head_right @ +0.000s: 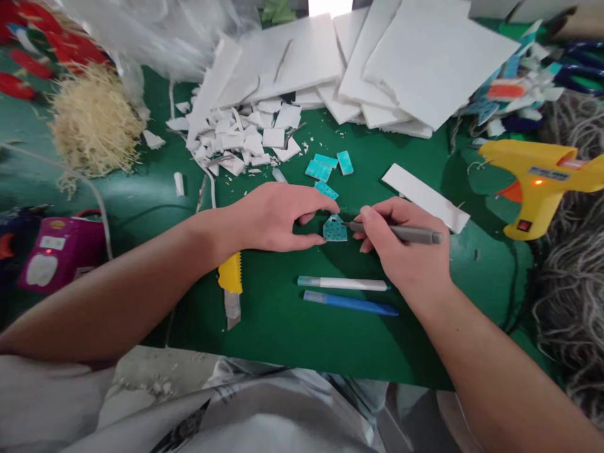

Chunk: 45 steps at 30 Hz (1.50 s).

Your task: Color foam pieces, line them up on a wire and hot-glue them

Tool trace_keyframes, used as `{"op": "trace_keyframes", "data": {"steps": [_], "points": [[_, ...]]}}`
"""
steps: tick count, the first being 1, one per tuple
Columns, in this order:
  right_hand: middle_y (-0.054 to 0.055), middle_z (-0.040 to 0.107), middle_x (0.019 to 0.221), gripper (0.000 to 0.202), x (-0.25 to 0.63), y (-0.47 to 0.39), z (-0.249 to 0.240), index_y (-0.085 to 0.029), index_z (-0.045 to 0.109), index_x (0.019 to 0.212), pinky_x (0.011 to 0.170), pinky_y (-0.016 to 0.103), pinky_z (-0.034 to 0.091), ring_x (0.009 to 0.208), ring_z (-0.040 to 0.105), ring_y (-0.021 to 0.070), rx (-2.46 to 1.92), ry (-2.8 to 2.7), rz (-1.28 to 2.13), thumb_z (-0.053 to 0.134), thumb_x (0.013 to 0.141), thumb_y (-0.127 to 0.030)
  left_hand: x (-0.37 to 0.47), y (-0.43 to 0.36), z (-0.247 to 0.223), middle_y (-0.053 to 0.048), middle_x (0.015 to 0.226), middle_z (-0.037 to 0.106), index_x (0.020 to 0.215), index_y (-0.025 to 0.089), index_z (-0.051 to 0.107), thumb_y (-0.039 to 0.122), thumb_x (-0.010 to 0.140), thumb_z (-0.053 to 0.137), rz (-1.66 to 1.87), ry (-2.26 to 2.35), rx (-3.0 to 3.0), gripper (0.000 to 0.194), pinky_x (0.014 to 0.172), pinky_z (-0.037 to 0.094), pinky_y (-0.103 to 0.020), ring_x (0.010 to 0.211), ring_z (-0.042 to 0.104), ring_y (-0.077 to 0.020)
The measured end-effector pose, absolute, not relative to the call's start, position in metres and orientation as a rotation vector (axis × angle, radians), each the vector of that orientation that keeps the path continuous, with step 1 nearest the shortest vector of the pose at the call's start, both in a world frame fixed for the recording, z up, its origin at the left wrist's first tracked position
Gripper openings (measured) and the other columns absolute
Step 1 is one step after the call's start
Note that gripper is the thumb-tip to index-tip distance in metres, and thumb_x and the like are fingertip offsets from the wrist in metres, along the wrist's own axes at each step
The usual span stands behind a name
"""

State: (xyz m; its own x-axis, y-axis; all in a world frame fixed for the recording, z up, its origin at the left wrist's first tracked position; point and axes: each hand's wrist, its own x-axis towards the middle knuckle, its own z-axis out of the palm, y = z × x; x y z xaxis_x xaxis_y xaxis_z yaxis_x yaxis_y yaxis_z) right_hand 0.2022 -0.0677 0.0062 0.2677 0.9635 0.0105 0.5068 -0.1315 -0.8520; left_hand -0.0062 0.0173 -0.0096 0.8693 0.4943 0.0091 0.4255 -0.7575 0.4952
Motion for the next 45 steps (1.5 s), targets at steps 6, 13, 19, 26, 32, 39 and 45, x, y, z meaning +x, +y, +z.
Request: {"op": "trace_keyframes", "data": {"steps": [6, 13, 19, 26, 32, 39, 45], "points": [[-0.002, 0.066, 0.050, 0.018, 0.201, -0.067, 0.005, -0.024, 0.073, 0.066, 0.046, 0.025, 0.053, 0.045, 0.064, 0.0142, -1.729, -1.348, 0.764, 0.072, 0.084, -0.029, -0.006, 0.017, -0.009, -0.001, 0.094, 0.073, 0.129, 0.020, 0.069, 0.034, 0.096, 0.069, 0.177, 0.676, 2.539, 0.036, 0.078, 0.045, -0.024, 0.089, 0.068, -0.0154], [-0.003, 0.067, 0.051, 0.017, 0.203, -0.068, 0.000, -0.024, 0.075, 0.067, 0.044, 0.022, 0.050, 0.045, 0.064, 0.0129, -1.712, -1.361, 0.743, 0.073, 0.084, -0.025, -0.006, 0.017, -0.009, 0.000, 0.093, 0.073, 0.127, 0.020, 0.069, 0.034, 0.095, 0.069, 0.193, 0.673, 2.543, 0.035, 0.077, 0.044, -0.024, 0.089, 0.069, -0.0154], [-0.001, 0.068, 0.054, 0.019, 0.202, -0.069, 0.001, -0.024, 0.074, 0.067, 0.044, 0.024, 0.051, 0.044, 0.063, 0.0130, -1.675, -1.327, 0.711, 0.073, 0.086, -0.028, -0.007, 0.017, -0.012, 0.000, 0.089, 0.071, 0.129, 0.019, 0.070, 0.034, 0.095, 0.071, 0.207, 0.674, 2.547, 0.037, 0.077, 0.045, -0.024, 0.085, 0.068, -0.0151], [-0.002, 0.070, 0.058, 0.018, 0.204, -0.071, 0.004, -0.027, 0.074, 0.068, 0.045, 0.027, 0.052, 0.045, 0.062, 0.0136, -1.631, -1.249, 0.645, 0.073, 0.086, -0.029, -0.008, 0.016, -0.012, 0.000, 0.085, 0.070, 0.132, 0.017, 0.069, 0.035, 0.097, 0.069, 0.197, 0.692, 2.565, 0.039, 0.078, 0.046, -0.024, 0.082, 0.067, -0.0148], [-0.002, 0.070, 0.059, 0.018, 0.207, -0.073, 0.005, -0.025, 0.073, 0.069, 0.041, 0.026, 0.049, 0.043, 0.061, 0.0132, -1.558, -1.223, 0.569, 0.072, 0.087, -0.028, -0.010, 0.015, -0.013, 0.002, 0.081, 0.069, 0.131, 0.017, 0.068, 0.034, 0.096, 0.070, 0.291, 0.642, 2.577, 0.039, 0.069, 0.045, -0.023, 0.074, 0.064, -0.0126], [-0.002, 0.070, 0.057, 0.017, 0.207, -0.072, 0.009, -0.021, 0.072, 0.069, 0.042, 0.024, 0.050, 0.044, 0.063, 0.0122, -1.530, -1.203, 0.533, 0.070, 0.084, -0.030, -0.015, 0.011, -0.008, 0.002, 0.082, 0.068, 0.107, 0.023, 0.067, 0.023, 0.101, 0.053, 0.946, 1.018, 2.455, 0.015, 0.065, 0.045, -0.025, 0.071, 0.064, -0.0106], [-0.002, 0.069, 0.059, 0.023, 0.207, -0.073, 0.006, -0.022, 0.075, 0.080, 0.042, 0.025, 0.050, 0.047, 0.063, 0.0121, -1.444, -1.275, 0.453, 0.072, 0.091, -0.042, -0.008, 0.007, 0.006, -0.006, 0.094, 0.068, 0.097, 0.019, 0.067, 0.034, 0.099, 0.057, 0.368, 1.438, 2.719, 0.018, 0.072, 0.046, -0.033, 0.084, 0.068, -0.0210]]}}
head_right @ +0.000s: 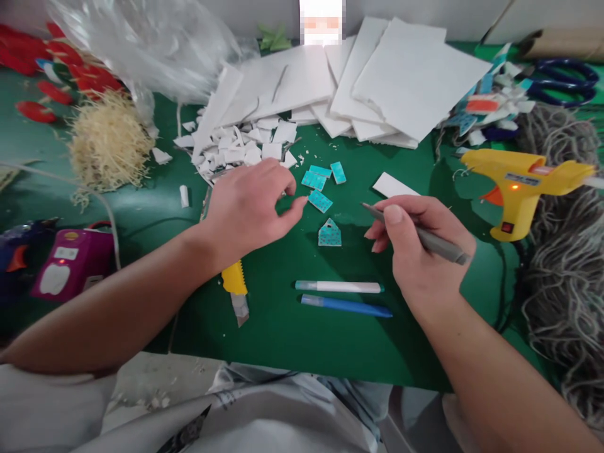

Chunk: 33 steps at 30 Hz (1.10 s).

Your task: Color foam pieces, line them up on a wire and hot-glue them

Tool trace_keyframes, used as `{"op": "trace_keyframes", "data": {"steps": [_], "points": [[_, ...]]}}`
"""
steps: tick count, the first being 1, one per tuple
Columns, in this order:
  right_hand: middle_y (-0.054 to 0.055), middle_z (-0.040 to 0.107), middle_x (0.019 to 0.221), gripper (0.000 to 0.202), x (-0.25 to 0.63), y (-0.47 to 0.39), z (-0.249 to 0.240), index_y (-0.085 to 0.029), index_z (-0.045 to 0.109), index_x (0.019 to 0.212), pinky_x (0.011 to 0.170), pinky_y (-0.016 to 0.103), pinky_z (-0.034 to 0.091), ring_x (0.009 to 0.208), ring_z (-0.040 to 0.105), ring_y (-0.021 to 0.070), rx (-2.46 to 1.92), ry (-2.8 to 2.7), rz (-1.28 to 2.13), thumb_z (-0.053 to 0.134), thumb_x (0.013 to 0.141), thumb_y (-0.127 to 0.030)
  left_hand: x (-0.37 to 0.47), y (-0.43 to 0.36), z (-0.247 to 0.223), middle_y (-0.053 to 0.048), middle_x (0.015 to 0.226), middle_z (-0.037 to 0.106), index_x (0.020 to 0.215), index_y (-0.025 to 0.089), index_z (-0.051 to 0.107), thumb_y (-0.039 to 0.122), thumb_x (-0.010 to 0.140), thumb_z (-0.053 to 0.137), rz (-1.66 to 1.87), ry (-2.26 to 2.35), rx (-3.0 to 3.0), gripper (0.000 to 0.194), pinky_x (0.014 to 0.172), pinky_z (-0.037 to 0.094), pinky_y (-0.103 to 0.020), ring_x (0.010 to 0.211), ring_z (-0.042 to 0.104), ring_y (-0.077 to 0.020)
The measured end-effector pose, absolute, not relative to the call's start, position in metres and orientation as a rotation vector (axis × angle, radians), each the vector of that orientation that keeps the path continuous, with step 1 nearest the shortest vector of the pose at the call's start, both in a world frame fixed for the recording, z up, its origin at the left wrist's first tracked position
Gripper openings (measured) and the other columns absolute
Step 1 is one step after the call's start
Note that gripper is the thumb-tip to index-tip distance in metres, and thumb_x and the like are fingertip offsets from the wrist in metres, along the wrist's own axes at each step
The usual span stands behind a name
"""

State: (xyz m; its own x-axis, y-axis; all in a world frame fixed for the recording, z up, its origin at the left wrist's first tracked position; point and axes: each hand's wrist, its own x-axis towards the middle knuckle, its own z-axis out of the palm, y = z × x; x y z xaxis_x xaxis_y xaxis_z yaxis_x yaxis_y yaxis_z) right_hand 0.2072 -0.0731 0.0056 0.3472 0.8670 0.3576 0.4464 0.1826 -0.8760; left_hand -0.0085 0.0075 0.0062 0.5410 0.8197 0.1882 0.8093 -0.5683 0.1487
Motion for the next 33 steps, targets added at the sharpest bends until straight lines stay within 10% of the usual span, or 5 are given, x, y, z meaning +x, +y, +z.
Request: {"op": "trace_keyframes", "data": {"steps": [7, 16, 22, 33], "points": [[0.001, 0.079, 0.085, 0.024, 0.209, -0.074, 0.001, -0.026, 0.081, 0.106, 0.058, 0.029, 0.060, 0.062, 0.070, 0.0134, -1.382, -1.295, 0.440, 0.078, 0.083, -0.019, -0.002, 0.001, 0.032, -0.008, 0.101, 0.069, 0.104, 0.017, 0.070, 0.027, 0.097, 0.057, -0.024, 1.489, 2.677, 0.018, 0.076, 0.049, -0.033, 0.095, 0.071, -0.0256], [0.003, 0.081, 0.095, 0.014, 0.202, -0.073, -0.001, -0.026, 0.084, 0.103, 0.053, 0.029, 0.062, 0.073, 0.078, 0.0172, -1.234, -1.174, 0.539, 0.075, 0.092, -0.025, -0.016, 0.019, 0.047, -0.009, 0.113, 0.070, 0.113, 0.018, 0.070, 0.004, 0.084, 0.058, -0.312, 1.654, 2.575, 0.034, 0.074, 0.050, -0.031, 0.098, 0.074, -0.0282], [-0.001, 0.074, 0.071, 0.017, 0.201, -0.072, 0.002, -0.024, 0.083, 0.103, 0.046, 0.029, 0.058, 0.052, 0.070, 0.0153, -1.250, -1.131, 0.482, 0.073, 0.095, -0.036, -0.015, 0.022, 0.040, -0.008, 0.111, 0.072, 0.113, 0.019, 0.072, 0.008, 0.087, 0.059, -0.430, 1.511, 2.665, 0.031, 0.069, 0.050, -0.029, 0.095, 0.074, -0.0254], [0.002, 0.080, 0.087, 0.020, 0.205, -0.075, -0.005, -0.027, 0.084, 0.107, 0.044, 0.029, 0.056, 0.058, 0.073, 0.0168, -1.196, -1.219, 0.484, 0.068, 0.099, -0.037, -0.015, 0.019, 0.039, -0.011, 0.113, 0.072, 0.108, 0.016, 0.071, 0.012, 0.091, 0.056, -0.348, 1.483, 2.703, 0.023, 0.070, 0.053, -0.030, 0.098, 0.074, -0.0254]]}}
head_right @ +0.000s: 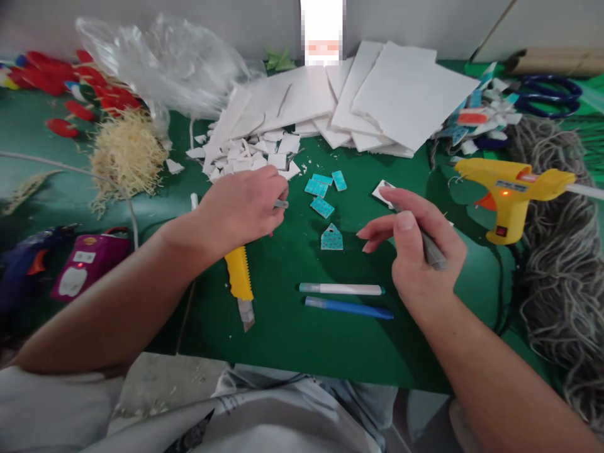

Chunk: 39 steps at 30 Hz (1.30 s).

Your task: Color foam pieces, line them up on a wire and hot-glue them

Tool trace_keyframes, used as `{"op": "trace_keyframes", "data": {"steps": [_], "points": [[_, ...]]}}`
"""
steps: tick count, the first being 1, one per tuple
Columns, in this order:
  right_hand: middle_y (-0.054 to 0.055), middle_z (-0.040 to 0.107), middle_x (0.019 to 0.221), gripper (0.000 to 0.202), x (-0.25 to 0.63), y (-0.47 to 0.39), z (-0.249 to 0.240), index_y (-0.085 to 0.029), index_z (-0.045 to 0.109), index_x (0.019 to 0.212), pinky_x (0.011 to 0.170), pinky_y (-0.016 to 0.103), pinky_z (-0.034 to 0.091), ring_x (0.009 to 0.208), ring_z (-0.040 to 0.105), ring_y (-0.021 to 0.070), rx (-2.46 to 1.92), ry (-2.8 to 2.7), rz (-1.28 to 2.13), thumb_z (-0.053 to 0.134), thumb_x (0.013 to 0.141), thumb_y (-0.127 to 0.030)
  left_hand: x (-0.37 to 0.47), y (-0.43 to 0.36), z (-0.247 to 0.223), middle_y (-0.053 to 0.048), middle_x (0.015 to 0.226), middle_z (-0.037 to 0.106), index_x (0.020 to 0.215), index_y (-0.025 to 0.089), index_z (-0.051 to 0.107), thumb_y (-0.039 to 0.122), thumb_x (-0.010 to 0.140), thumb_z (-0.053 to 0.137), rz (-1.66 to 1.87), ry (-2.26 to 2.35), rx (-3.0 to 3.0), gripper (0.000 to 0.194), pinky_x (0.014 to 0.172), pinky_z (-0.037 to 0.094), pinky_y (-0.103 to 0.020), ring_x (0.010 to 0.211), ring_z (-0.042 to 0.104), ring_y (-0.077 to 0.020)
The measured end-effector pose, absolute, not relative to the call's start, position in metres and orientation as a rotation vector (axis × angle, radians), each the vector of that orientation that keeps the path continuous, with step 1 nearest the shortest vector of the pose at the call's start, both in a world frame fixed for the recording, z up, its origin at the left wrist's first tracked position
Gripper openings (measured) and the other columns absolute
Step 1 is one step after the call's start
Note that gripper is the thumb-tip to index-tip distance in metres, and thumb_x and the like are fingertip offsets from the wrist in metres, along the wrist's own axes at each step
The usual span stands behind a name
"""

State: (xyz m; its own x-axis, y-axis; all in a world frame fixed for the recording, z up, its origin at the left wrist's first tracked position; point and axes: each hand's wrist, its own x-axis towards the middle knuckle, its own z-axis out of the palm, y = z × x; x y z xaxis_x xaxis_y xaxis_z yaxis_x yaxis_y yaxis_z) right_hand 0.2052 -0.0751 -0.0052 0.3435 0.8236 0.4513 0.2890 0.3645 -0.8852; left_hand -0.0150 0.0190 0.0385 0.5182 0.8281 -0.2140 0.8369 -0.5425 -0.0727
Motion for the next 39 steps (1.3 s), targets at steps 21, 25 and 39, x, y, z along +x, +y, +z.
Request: {"op": "trace_keyframes", "data": {"steps": [21, 25, 39], "points": [[0.003, 0.075, 0.074, 0.025, 0.210, -0.072, -0.004, -0.025, 0.087, 0.098, 0.045, 0.031, 0.052, 0.055, 0.063, 0.0153, -1.160, -1.115, 0.554, 0.067, 0.096, -0.040, -0.022, 0.023, 0.024, 0.000, 0.085, 0.072, 0.095, 0.021, 0.067, 0.026, 0.086, 0.067, 0.469, 1.268, 2.391, 0.010, 0.063, 0.042, -0.026, 0.070, 0.062, -0.0125], [-0.001, 0.071, 0.062, 0.014, 0.213, -0.069, 0.005, -0.026, 0.083, 0.095, 0.039, 0.025, 0.049, 0.052, 0.064, 0.0155, -1.118, -1.103, 0.985, 0.078, 0.082, -0.028, -0.020, 0.023, 0.021, 0.005, 0.071, 0.061, 0.091, 0.021, 0.063, 0.032, 0.085, 0.071, 0.712, 1.112, 1.942, 0.014, 0.050, 0.039, -0.023, 0.054, 0.052, -0.0080], [0.003, 0.081, 0.076, 0.019, 0.212, -0.073, 0.010, -0.028, 0.086, 0.095, 0.052, 0.028, 0.061, 0.058, 0.072, 0.0164, -0.977, -1.200, 1.177, 0.083, 0.085, -0.044, -0.003, 0.009, 0.032, 0.005, 0.065, 0.068, 0.080, 0.015, 0.061, 0.010, 0.087, 0.065, 0.563, 0.904, 1.188, 0.009, 0.044, 0.035, -0.015, 0.045, 0.051, -0.0013]]}}
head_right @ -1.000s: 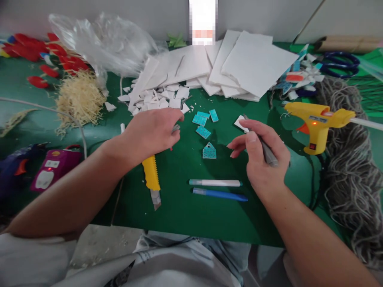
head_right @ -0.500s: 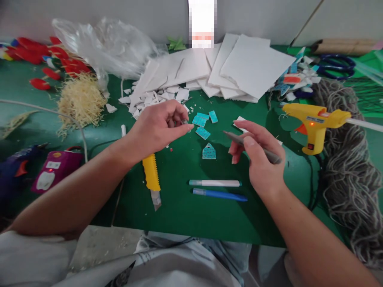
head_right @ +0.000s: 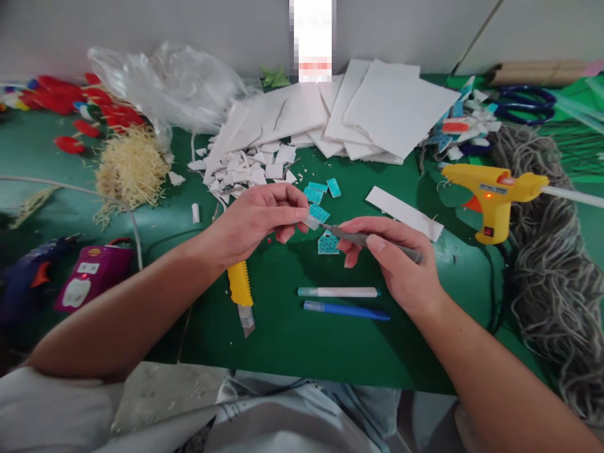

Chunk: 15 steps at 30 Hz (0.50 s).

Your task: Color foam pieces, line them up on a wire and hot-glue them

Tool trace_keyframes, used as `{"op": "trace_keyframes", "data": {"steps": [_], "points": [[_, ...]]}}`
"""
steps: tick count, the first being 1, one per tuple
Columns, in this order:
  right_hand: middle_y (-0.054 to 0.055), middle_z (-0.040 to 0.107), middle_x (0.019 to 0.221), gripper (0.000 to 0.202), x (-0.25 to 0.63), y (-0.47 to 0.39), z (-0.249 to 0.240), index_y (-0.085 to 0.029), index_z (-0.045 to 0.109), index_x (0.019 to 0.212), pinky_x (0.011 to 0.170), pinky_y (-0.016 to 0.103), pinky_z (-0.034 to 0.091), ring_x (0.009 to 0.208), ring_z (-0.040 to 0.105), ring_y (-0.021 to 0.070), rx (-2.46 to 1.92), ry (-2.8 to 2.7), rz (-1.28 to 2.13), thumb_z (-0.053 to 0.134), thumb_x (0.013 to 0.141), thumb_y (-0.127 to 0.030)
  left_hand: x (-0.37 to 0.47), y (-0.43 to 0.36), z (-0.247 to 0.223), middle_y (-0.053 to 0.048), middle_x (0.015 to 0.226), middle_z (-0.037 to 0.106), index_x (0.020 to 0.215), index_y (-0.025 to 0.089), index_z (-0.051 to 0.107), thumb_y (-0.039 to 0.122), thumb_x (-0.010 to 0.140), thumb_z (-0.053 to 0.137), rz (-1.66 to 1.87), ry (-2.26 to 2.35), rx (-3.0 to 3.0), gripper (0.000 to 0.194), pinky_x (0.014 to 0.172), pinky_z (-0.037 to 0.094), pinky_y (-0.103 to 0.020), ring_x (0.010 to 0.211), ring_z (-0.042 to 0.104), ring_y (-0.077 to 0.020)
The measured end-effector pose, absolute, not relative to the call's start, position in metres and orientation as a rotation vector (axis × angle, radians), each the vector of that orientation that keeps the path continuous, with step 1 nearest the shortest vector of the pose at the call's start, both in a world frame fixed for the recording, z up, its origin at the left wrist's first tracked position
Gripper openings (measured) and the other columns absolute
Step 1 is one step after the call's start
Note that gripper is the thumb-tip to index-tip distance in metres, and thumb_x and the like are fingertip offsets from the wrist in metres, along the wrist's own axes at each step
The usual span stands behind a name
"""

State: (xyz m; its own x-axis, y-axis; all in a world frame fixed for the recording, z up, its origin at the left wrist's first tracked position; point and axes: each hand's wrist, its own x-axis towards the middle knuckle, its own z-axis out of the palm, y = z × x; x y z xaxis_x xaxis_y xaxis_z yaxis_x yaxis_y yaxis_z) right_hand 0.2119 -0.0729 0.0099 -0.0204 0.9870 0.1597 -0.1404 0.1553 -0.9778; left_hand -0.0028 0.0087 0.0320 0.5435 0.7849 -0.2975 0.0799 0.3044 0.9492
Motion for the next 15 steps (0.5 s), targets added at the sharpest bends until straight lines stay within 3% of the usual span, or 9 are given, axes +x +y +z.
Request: {"op": "trace_keyframes", "data": {"steps": [15], "points": [[0.002, 0.081, 0.079, 0.020, 0.2116, -0.0751, 0.0104, -0.031, 0.086, 0.097, 0.052, 0.029, 0.059, 0.060, 0.073, 0.0168, -1.050, -1.161, 1.282, 0.085, 0.085, -0.047, -0.0014, 0.0037, 0.0216, 0.001, 0.074, 0.076, 0.086, 0.014, 0.068, 0.020, 0.080, 0.077, 0.533, 0.752, 1.173, 0.013, 0.050, 0.044, -0.015, 0.052, 0.059, -0.0028]]}}
